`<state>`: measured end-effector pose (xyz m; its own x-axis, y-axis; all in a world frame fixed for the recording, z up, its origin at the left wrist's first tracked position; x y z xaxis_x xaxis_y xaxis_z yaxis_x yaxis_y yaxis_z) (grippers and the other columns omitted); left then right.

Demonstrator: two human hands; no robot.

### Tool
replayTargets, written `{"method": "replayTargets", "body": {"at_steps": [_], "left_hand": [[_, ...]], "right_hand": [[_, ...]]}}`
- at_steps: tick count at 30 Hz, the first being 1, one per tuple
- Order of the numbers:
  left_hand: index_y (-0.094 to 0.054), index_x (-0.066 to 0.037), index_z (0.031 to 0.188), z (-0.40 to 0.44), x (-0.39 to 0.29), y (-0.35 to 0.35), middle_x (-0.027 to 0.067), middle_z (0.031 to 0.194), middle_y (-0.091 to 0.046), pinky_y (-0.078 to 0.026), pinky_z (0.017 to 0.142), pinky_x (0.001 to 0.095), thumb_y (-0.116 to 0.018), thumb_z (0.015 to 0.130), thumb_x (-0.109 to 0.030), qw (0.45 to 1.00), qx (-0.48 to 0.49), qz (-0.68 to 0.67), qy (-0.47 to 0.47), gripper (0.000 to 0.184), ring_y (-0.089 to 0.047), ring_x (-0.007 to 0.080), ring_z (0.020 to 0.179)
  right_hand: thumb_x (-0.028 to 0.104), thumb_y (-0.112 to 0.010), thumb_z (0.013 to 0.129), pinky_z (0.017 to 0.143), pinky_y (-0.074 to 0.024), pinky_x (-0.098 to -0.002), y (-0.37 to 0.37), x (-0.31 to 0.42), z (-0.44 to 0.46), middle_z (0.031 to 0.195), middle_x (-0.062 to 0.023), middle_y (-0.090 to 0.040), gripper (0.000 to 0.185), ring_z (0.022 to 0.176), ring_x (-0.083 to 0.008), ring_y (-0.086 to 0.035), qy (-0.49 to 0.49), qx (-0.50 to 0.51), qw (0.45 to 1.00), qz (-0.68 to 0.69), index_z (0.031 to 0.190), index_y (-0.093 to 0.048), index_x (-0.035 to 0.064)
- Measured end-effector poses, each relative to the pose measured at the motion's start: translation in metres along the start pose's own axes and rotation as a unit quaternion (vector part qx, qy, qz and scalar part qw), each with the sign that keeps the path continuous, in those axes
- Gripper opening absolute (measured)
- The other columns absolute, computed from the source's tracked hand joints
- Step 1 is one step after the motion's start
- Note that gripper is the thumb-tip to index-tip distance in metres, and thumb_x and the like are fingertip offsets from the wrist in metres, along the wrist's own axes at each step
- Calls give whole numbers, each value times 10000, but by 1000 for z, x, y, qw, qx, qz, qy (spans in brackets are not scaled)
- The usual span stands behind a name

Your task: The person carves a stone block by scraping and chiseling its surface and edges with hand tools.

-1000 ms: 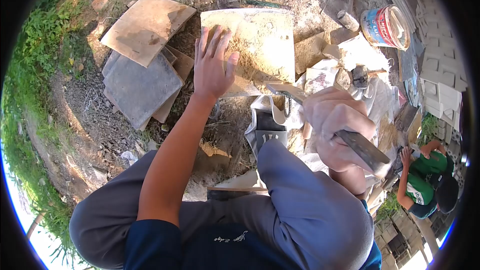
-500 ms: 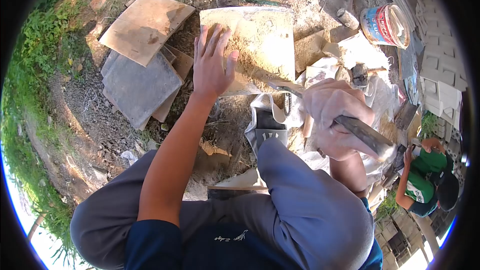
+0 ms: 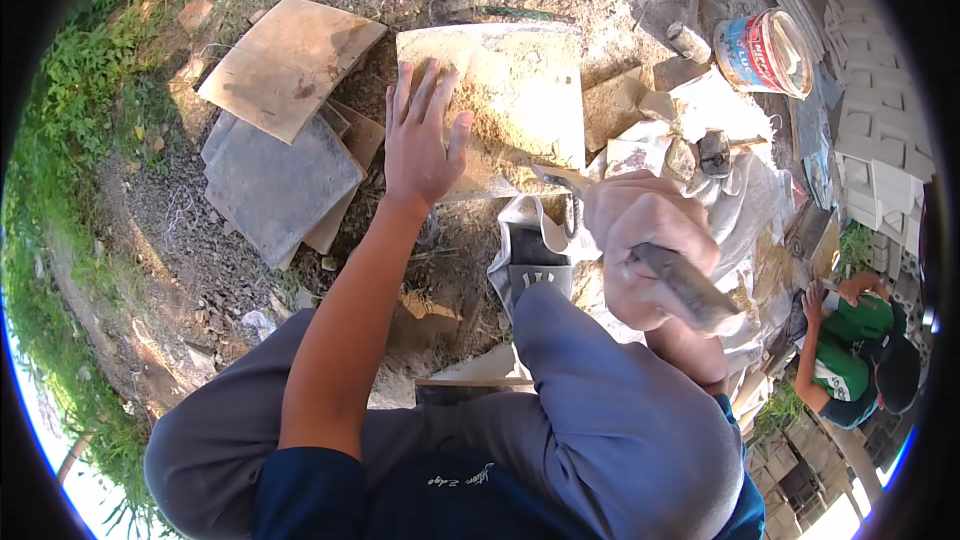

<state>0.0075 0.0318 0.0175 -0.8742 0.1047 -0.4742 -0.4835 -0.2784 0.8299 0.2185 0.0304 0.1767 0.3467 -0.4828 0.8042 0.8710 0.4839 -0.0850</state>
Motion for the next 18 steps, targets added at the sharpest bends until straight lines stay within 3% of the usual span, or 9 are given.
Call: {"method": "replayTargets", "body": {"at_steps": [2, 7, 9, 12, 15, 18], "left_hand": [[-494, -105, 1428, 3, 4, -2, 135, 1514, -439, -222, 1193, 526, -508, 995, -304, 1000, -3, -10, 0, 477, -263, 380, 1469], [-488, -119, 1434, -1, 5, -4, 125, 1525, -426, -198, 1198, 552, -527, 988, -324, 1000, 6, -15, 6, 492, -232, 374, 1483], [-500, -87, 1420, -1, 3, -3, 136, 1510, -446, -233, 1199, 480, -473, 1006, -296, 1000, 1, 12, -4, 464, -267, 379, 1471], [-498, -78, 1418, 0, 2, -3, 133, 1509, -448, -232, 1201, 479, -463, 1006, -295, 1000, 6, 4, -2, 467, -264, 377, 1473], [-502, -69, 1413, 0, 1, -3, 137, 1506, -452, -236, 1199, 476, -463, 1002, -285, 1000, 3, -5, -1, 466, -270, 378, 1470], [-497, -60, 1415, 2, -2, -1, 145, 1503, -453, -241, 1195, 475, -465, 1002, -268, 1000, 11, 22, -4, 463, -281, 381, 1464]], "right_hand": [[792, -377, 891, 423, -253, -281, 17, 12, 4, 611, 18, -379, 707, 481, -99, -318, -5, -76, 994, 72, 787, -446, 96], [676, -355, 984, 493, -240, -252, 51, 25, 27, 670, 28, -350, 587, 544, -94, -297, 28, -160, 986, 44, 981, -519, 112], [641, -354, 1005, 462, -217, -250, 48, 20, 31, 699, 24, -351, 552, 521, -88, -287, 46, -123, 991, 34, 1074, -537, 125], [630, -370, 1005, 417, -210, -242, 41, 28, 29, 675, 20, -383, 534, 489, -79, -304, 71, -303, 949, -47, 1058, -541, 128], [609, -398, 1005, 393, -224, -241, 34, 15, 21, 647, 13, -379, 526, 465, -74, -299, 111, -306, 942, -85, 1053, -529, 102], [557, -443, 1008, 377, -227, -230, 8, -13, 18, 614, 18, -370, 552, 440, -58, -289, 80, -342, 897, -268, 1041, -440, 6]]}}
Point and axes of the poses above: each hand's wrist, its own z-axis towards the middle knuckle, its own y-axis out of the back of the hand, x = y × z, the point moved 3 cm from there along z, towards the middle knuckle
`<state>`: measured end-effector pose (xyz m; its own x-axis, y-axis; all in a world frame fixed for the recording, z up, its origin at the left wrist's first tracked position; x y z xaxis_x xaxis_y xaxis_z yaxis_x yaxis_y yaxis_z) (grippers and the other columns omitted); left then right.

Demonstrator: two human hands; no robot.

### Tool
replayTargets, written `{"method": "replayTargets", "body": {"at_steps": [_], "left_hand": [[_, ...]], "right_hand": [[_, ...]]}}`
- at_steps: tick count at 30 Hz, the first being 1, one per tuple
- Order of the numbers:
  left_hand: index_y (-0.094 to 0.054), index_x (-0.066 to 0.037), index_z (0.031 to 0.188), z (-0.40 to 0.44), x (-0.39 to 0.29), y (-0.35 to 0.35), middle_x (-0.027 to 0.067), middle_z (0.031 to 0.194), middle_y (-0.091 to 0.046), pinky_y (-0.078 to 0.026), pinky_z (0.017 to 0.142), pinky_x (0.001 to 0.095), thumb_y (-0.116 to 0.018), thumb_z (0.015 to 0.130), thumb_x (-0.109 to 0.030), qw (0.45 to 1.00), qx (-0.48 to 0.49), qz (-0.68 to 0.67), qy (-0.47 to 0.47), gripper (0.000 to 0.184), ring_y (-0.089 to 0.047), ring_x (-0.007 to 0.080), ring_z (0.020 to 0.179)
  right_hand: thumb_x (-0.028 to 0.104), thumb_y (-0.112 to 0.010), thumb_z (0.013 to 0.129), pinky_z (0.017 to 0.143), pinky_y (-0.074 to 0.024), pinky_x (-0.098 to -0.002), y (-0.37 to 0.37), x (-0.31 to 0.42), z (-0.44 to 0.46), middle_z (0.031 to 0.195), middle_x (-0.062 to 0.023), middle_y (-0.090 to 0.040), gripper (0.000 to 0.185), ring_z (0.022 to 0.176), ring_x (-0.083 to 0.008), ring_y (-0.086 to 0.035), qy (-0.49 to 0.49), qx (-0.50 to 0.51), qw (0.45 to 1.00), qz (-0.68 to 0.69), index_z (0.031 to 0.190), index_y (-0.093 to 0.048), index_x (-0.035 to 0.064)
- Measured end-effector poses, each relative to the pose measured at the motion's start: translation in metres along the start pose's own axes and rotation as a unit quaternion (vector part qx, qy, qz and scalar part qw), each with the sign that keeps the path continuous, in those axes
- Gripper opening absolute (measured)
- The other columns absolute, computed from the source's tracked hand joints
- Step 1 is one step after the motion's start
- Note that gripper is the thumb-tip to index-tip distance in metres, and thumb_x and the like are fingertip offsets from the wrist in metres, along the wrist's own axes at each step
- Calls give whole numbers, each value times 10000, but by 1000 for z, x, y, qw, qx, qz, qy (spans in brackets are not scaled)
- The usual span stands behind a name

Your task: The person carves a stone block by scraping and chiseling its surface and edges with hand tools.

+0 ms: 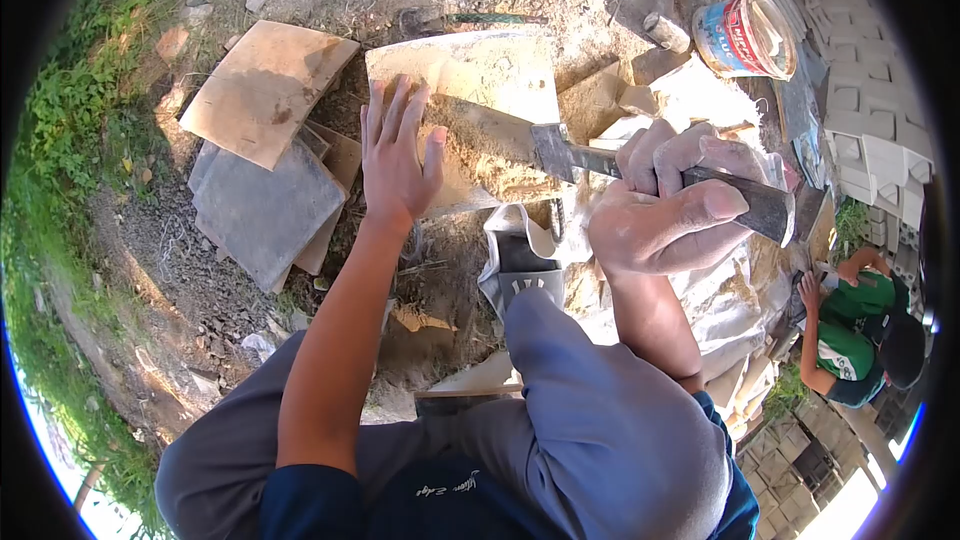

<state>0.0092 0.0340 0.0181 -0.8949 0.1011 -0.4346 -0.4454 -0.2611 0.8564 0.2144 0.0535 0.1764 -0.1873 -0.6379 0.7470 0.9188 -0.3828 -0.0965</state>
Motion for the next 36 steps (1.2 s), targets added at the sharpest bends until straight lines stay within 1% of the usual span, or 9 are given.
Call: {"method": "replayTargets", "body": {"at_steps": [5, 6, 9, 13, 21, 23, 27, 30, 36], "left_hand": [[-496, -64, 1416, -5, 2, -1, 138, 1504, -454, -240, 1194, 480, -466, 1001, -264, 1000, -7, -19, 7, 462, -281, 382, 1465], [-496, -66, 1417, -2, 1, -1, 136, 1505, -453, -238, 1195, 483, -466, 1000, -265, 1000, -11, -20, 4, 462, -280, 380, 1466], [-495, -66, 1417, -2, 4, -2, 141, 1506, -451, -238, 1194, 486, -464, 1003, -276, 1000, -11, -5, -3, 465, -273, 390, 1466], [-499, -75, 1418, -4, 3, -2, 132, 1508, -452, -235, 1196, 487, -459, 1002, -274, 1000, -9, -13, 5, 463, -277, 374, 1469], [-501, -78, 1415, -3, 2, 0, 139, 1502, -456, -244, 1190, 487, -454, 1001, -273, 1000, -20, -18, -10, 460, -289, 374, 1464], [-492, -86, 1420, -1, 4, -4, 140, 1509, -445, -228, 1186, 533, -494, 989, -282, 999, -16, -30, -7, 474, -267, 386, 1469], [-483, -93, 1424, -4, 6, -4, 146, 1513, -436, -214, 1180, 580, -520, 985, -298, 999, -8, -40, 0, 486, -252, 397, 1473], [-481, -97, 1426, -3, 5, -5, 146, 1518, -429, -206, 1185, 574, -510, 991, -305, 999, -13, -41, -2, 484, -246, 393, 1476], [-481, -109, 1431, -4, 6, -4, 138, 1528, -417, -202, 1190, 565, -516, 988, -310, 999, -10, -40, -2, 488, -232, 385, 1482]], "right_hand": [[462, -431, 1048, 401, -224, -227, 5, 19, 15, 655, 14, -361, 410, 464, -64, -272, -51, -13, 996, 71, 1013, -435, 53], [405, -422, 1059, 401, -220, -229, -3, 4, 14, 649, 15, -358, 345, 464, -64, -269, 88, -16, 995, -47, 972, -423, 71], [207, -484, 1033, 416, -287, -241, 5, -3, 3, 647, -16, -426, 196, 453, -76, -317, 99, 53, 994, 0, 997, -417, 26], [100, -456, 1011, 430, -302, -249, 16, 7, 9, 656, -37, -459, 117, 488, -83, -387, 6, -2, 989, 146, 962, -403, 8], [81, -466, 1012, 406, -313, -255, 18, 3, 8, 579, 7, -393, 131, 451, -76, -356, 14, 11, 993, 120, 998, -397, -30], [104, -476, 1020, 387, -285, -241, 6, -17, -1, 574, 8, -374, 143, 444, -57, -335, 116, 69, 990, -34, 1015, -379, -1], [97, -467, 1014, 393, -310, -256, 19, 8, 14, 592, 6, -398, 157, 456, -66, -359, -59, -24, 985, 163, 986, -384, -34], [120, -479, 1020, 380, -296, -256, 8, -13, 10, 570, 5, -399, 189, 442, -62, -357, 90, 56, 994, 31, 978, -396, -45], [137, -442, 1031, 306, -234, -248, 17, 1, 18, 517, 13, -400, 195, 379, -36, -329, 109, 91, 987, 70, 924, -432, -26]]}}
Point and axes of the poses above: each hand's wrist, its own z-axis towards the middle knuckle, its own y-axis out of the back of the hand, x = y × z, the point moved 3 cm from there along z, towards the middle knuckle
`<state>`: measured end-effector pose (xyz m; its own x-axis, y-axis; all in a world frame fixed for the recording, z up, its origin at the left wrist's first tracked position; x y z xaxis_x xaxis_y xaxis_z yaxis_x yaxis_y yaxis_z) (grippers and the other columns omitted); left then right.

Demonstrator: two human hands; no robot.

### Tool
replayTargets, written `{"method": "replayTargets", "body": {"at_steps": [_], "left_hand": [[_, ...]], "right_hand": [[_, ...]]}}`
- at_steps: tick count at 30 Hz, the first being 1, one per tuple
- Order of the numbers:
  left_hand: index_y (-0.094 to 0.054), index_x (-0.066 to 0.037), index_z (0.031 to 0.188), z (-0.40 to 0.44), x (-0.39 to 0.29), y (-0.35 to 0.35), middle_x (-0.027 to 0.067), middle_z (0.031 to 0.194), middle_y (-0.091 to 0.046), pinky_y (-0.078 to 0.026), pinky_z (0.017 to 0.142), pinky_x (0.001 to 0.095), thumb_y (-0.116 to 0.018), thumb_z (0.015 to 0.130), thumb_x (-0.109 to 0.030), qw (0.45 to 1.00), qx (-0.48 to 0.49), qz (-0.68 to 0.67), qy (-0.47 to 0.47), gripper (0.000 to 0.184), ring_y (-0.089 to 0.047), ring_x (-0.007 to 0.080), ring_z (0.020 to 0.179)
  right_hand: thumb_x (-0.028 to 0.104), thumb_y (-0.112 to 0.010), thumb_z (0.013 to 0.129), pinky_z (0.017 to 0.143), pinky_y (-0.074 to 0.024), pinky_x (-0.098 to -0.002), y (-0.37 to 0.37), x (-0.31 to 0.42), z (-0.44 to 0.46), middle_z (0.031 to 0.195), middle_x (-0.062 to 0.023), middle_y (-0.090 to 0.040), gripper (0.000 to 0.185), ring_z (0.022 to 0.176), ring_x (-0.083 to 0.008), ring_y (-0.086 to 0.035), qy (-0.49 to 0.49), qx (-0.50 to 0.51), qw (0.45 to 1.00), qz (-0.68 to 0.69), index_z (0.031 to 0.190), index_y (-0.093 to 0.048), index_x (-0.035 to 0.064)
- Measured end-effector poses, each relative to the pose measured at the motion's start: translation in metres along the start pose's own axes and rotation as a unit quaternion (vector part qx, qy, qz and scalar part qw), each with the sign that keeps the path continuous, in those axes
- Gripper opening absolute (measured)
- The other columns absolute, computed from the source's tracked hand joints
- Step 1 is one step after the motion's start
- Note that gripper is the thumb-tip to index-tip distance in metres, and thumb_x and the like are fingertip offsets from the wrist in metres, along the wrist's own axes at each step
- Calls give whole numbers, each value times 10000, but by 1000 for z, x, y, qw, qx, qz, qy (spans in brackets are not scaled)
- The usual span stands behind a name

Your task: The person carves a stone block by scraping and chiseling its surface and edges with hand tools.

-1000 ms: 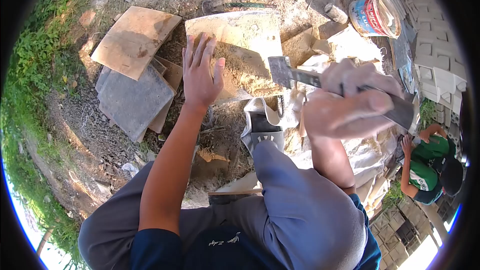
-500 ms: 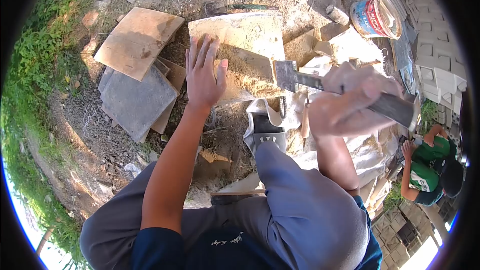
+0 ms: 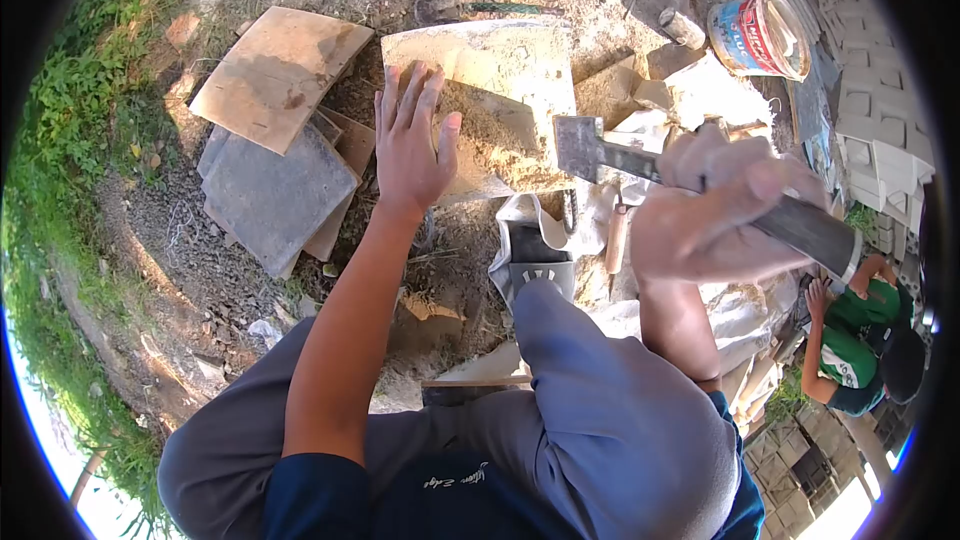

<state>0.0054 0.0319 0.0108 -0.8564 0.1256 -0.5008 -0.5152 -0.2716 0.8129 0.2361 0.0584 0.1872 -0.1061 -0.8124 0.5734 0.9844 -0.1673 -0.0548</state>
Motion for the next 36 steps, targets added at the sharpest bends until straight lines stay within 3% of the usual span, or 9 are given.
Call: {"method": "replayTargets", "body": {"at_steps": [2, 7, 9, 12, 15, 17, 19, 24, 36], "left_hand": [[-479, -109, 1432, 2, -2, 0, 139, 1527, -418, -203, 1191, 561, -516, 988, -311, 1000, 3, 2, -2, 489, -235, 383, 1481], [-474, -109, 1435, -6, 0, -1, 138, 1526, -418, -206, 1194, 552, -521, 983, -306, 1000, 10, 1, 13, 495, -235, 378, 1482], [-472, -105, 1436, 1, -1, -1, 139, 1525, -420, -207, 1194, 554, -527, 977, -296, 1000, 7, 9, 10, 500, -237, 384, 1480], [-460, -104, 1444, 0, -1, 0, 135, 1524, -422, -207, 1194, 555, -521, 980, -289, 1000, 1, 17, 1, 503, -244, 391, 1477], [-423, -67, 1462, -1, 1, -1, 169, 1518, -419, -211, 1189, 556, -463, 1012, -295, 1000, 4, 11, -4, 507, -258, 407, 1468], [-396, -42, 1473, 0, 2, 0, 189, 1522, -404, -209, 1188, 556, -406, 1030, -311, 999, -22, -28, -17, 518, -259, 413, 1467], [-368, -18, 1484, 2, 2, 2, 209, 1527, -389, -207, 1188, 556, -349, 1049, -328, 996, -55, -65, -29, 534, -259, 418, 1466], [-301, 4, 1516, -2, 7, -2, 216, 1575, -304, -182, 1200, 535, -203, 1063, -397, 998, -44, -33, 23, 613, -233, 410, 1480], [-336, -61, 1517, -3, 7, -3, 190, 1577, -312, -155, 1213, 516, -199, 1062, -414, 999, -27, -17, 43, 592, -213, 392, 1489]], "right_hand": [[155, -432, 1038, 319, -254, -252, -22, -14, -19, 508, -8, -391, 216, 384, -43, -333, 11, -50, 992, -114, 913, -432, -21], [140, -485, 1020, 404, -307, -240, -4, 1, -4, 594, -34, -475, 182, 431, -72, -399, -112, -20, 992, 47, 995, -434, -34], [153, -491, 1033, 372, -302, -255, -16, -14, -22, 601, -26, -437, 212, 438, -72, -353, -6, -13, 985, -174, 980, -366, -9], [495, -467, 1011, 429, -342, -245, -18, -18, -15, 601, -23, -437, 504, 486, -94, -399, -120, 56, 991, -14, 915, -420, 3], [890, -324, 816, 479, -347, -254, -11, -15, 5, 580, -3, -400, 848, 507, -115, -364, -252, 156, 954, 55, 822, -447, 51], [971, -350, 704, 482, -281, -280, -12, -25, 4, 564, 10, -361, 893, 499, -118, -299, -376, 190, 851, 314, 744, -433, 83], [989, -413, 646, 485, -178, -315, -6, -28, -5, 563, 14, -350, 896, 495, -125, -273, -416, 213, 805, 365, 685, -408, 94], [954, -440, 692, 464, -198, -321, 7, -10, 16, 583, 28, -358, 860, 478, -115, -267, -265, 185, 861, 393, 710, -404, 95], [1002, -369, 578, 457, -185, -270, -4, -9, 0, 575, 33, -328, 925, 490, -88, -252, -240, 30, 907, 345, 712, -372, 86]]}}
Point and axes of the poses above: each hand's wrist, its own z-axis towards the middle knuckle, its own y-axis out of the back of the hand, x = y × z, the point moved 3 cm from there along z, towards the middle knuckle
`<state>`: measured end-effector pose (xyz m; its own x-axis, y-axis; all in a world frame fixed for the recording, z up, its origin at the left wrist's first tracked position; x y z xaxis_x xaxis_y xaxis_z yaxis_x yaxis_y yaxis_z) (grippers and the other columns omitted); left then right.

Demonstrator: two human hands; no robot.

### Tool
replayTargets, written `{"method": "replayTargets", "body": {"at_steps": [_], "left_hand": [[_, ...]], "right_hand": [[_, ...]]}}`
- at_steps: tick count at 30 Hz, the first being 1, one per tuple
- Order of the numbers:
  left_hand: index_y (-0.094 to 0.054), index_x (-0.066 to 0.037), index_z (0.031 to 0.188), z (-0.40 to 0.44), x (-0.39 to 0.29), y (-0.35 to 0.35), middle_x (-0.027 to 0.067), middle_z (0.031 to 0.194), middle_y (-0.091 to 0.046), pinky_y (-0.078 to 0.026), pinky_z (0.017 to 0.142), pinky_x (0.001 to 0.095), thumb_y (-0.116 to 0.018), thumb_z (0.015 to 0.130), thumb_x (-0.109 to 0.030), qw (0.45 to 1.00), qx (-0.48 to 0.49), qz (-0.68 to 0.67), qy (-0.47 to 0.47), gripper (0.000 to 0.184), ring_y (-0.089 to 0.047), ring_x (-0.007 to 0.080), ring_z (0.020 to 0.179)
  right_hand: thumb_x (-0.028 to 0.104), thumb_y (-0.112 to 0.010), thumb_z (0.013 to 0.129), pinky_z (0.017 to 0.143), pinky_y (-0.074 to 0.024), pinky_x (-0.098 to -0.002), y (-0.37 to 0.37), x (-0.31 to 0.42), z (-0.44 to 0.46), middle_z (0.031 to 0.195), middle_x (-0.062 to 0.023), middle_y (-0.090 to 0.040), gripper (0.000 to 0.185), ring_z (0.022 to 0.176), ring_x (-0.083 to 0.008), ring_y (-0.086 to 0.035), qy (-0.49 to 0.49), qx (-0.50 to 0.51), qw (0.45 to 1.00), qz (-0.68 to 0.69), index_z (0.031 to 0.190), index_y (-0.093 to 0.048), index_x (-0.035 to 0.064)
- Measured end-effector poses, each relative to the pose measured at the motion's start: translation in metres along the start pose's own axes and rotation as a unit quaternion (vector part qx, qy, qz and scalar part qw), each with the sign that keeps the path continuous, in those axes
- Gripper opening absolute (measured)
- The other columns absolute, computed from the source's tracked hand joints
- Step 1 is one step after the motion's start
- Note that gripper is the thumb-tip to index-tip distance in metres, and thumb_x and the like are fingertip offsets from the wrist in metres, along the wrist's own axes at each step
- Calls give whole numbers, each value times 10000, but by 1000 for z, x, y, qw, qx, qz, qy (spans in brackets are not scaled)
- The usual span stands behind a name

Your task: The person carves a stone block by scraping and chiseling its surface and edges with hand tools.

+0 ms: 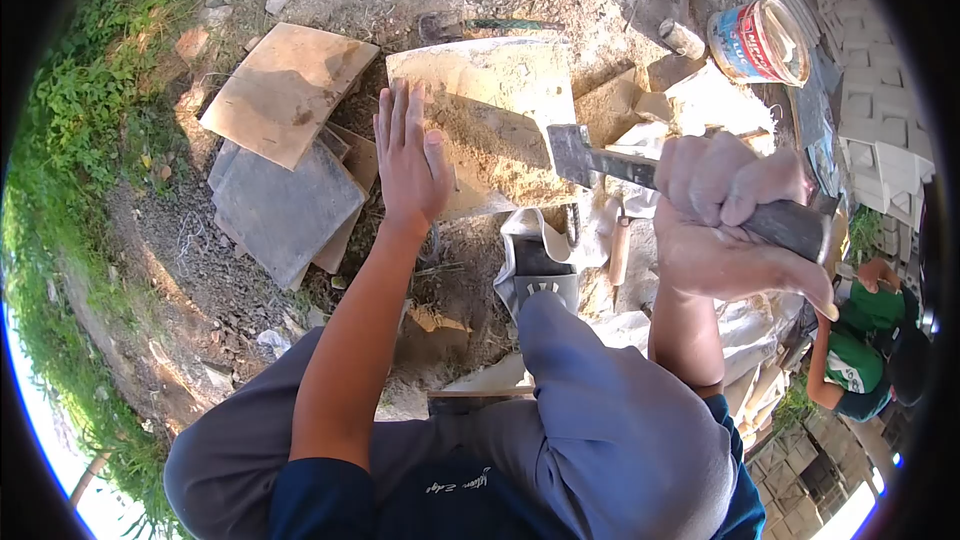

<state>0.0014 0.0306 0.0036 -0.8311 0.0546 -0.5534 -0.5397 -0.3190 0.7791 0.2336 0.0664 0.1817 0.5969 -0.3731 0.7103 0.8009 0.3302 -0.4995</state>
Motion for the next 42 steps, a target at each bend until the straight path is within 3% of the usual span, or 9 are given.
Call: {"method": "replayTargets", "body": {"at_steps": [3, 7, 10, 14, 17, 23, 27, 30, 42], "left_hand": [[-343, -78, 1515, 2, -2, 1, 187, 1576, -313, -157, 1212, 521, -222, 1062, -413, 1000, 4, 2, 2, 577, -215, 399, 1485], [-336, -74, 1517, -4, 1, 0, 186, 1577, -313, -157, 1211, 524, -245, 1058, -399, 1000, 7, -4, 6, 570, -212, 401, 1486], [-335, -69, 1516, 4, -3, 0, 191, 1573, -317, -158, 1212, 524, -259, 1052, -386, 1000, 5, 2, 9, 567, -213, 406, 1484], [-379, -27, 1482, 4, -2, 1, 204, 1545, -358, -217, 1196, 493, -189, 1069, -404, 999, -17, 29, -16, 590, -257, 415, 1463], [-364, -35, 1489, 1, -1, 2, 207, 1550, -347, -199, 1200, 514, -236, 1063, -397, 1000, -8, 16, -18, 574, -243, 419, 1468], [-356, -42, 1493, -5, 2, 0, 220, 1550, -339, -194, 1197, 542, -301, 1054, -387, 1000, -4, 1, -13, 560, -243, 439, 1462], [-361, -43, 1489, 2, 0, 0, 221, 1544, -347, -200, 1194, 548, -301, 1052, -381, 1000, -10, 12, -17, 556, -256, 444, 1456], [-366, -42, 1484, 1, -3, 2, 217, 1540, -356, -202, 1190, 554, -315, 1052, -364, 1000, -14, 1, -23, 542, -259, 443, 1456], [-383, -8, 1472, 2, 0, -2, 223, 1520, -383, -242, 1179, 515, -228, 1064, -461, 999, -18, 34, -19, 629, -281, 453, 1441]], "right_hand": [[969, -343, 655, 447, -186, -261, -1, -7, -4, 567, 29, -331, 887, 484, -80, -253, 5, -30, 994, -106, 741, -390, 87], [927, -316, 730, 416, -185, -262, -5, 11, 2, 559, 28, -320, 841, 464, -77, -250, 31, -46, 998, -21, 767, -380, 90], [855, -365, 822, 428, -194, -266, -3, -4, -10, 593, 34, -337, 737, 467, -80, -251, -21, -49, 977, -208, 814, -395, 119], [823, -360, 859, 436, -199, -273, -5, 27, 0, 585, 29, -333, 709, 469, -87, -238, 8, -45, 995, -88, 814, -403, 117], [791, -345, 896, 444, -216, -259, 4, 3, -11, 589, 33, -339, 680, 480, -73, -270, -44, -34, 987, -154, 829, -405, 117], [839, -392, 831, 464, -218, -265, -5, 22, -11, 604, 26, -351, 731, 495, -83, -267, 8, -7, 996, -92, 812, -400, 108], [841, -369, 840, 481, -243, -261, 1, 6, -1, 618, 28, -367, 725, 499, -75, -279, -76, -18, 990, -119, 835, -409, 117], [869, -401, 795, 472, -224, -274, -5, 29, 5, 586, 25, -357, 762, 493, -103, -272, 4, 26, 999, -26, 794, -415, 107], [875, -330, 818, 444, -192, -281, -3, -8, 7, 580, 52, -346, 777, 490, -84, -251, -59, -28, 988, -139, 786, -424, 105]]}}
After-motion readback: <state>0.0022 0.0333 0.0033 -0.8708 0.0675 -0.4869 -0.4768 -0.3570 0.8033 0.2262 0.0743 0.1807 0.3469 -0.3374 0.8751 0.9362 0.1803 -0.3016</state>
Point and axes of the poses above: each hand's wrist, its own z-axis towards the middle knuckle, its own y-axis out of the back of the hand, x = y × z, the point moved 3 cm from there along z, towards the middle knuckle
